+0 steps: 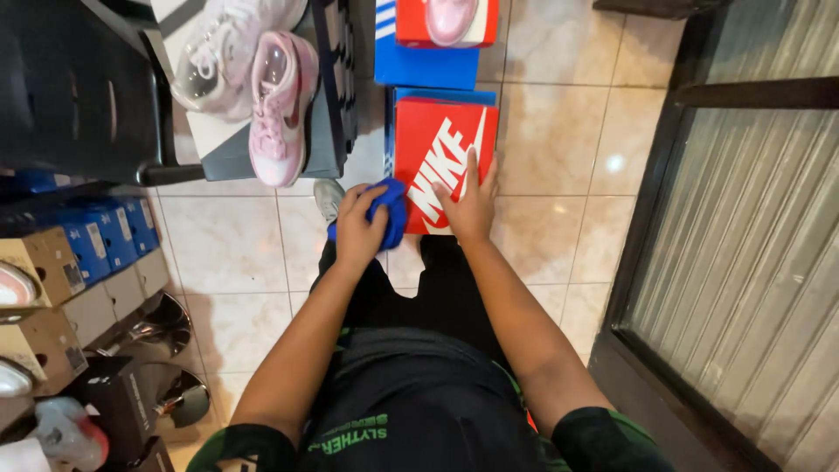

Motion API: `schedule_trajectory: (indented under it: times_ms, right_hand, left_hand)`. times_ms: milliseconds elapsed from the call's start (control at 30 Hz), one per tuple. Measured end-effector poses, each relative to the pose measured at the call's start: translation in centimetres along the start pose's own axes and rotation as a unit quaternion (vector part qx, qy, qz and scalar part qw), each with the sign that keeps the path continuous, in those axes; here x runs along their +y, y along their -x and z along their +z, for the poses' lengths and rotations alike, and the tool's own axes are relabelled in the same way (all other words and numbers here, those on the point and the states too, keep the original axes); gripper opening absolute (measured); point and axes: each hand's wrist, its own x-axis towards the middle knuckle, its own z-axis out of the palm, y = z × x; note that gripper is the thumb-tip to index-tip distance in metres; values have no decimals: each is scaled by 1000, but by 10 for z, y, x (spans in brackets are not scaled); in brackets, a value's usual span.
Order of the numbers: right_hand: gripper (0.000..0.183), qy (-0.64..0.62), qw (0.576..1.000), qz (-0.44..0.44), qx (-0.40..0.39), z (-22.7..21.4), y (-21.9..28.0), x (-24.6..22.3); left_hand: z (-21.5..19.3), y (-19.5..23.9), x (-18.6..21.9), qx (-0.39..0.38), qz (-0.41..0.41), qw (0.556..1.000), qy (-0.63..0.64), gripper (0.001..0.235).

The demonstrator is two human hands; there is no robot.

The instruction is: Cleaning shoe boxes and shoes with a cloth and inspecting them before storage or shipping.

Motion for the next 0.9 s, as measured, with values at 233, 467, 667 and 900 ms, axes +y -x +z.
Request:
schedule_trajectory:
  times_ms: [233,467,667,900]
  right_hand:
    - [93,-203,953,-226,-14,-14,33,18]
    - [30,-669,673,260,-176,-34,27,56]
    - [79,-567,748,259,-227,-115,60,23]
    - [35,-303,923,164,-171,-58,29,100]
  left_hand:
    - [25,-29,90,-66,5,978,198,39]
    - [-66,-36,115,142,57,988,-14,57]
    - [-101,-66,36,270,-19,942,-198,94]
    - [-81,-77,8,285,-26,924,-253,87]
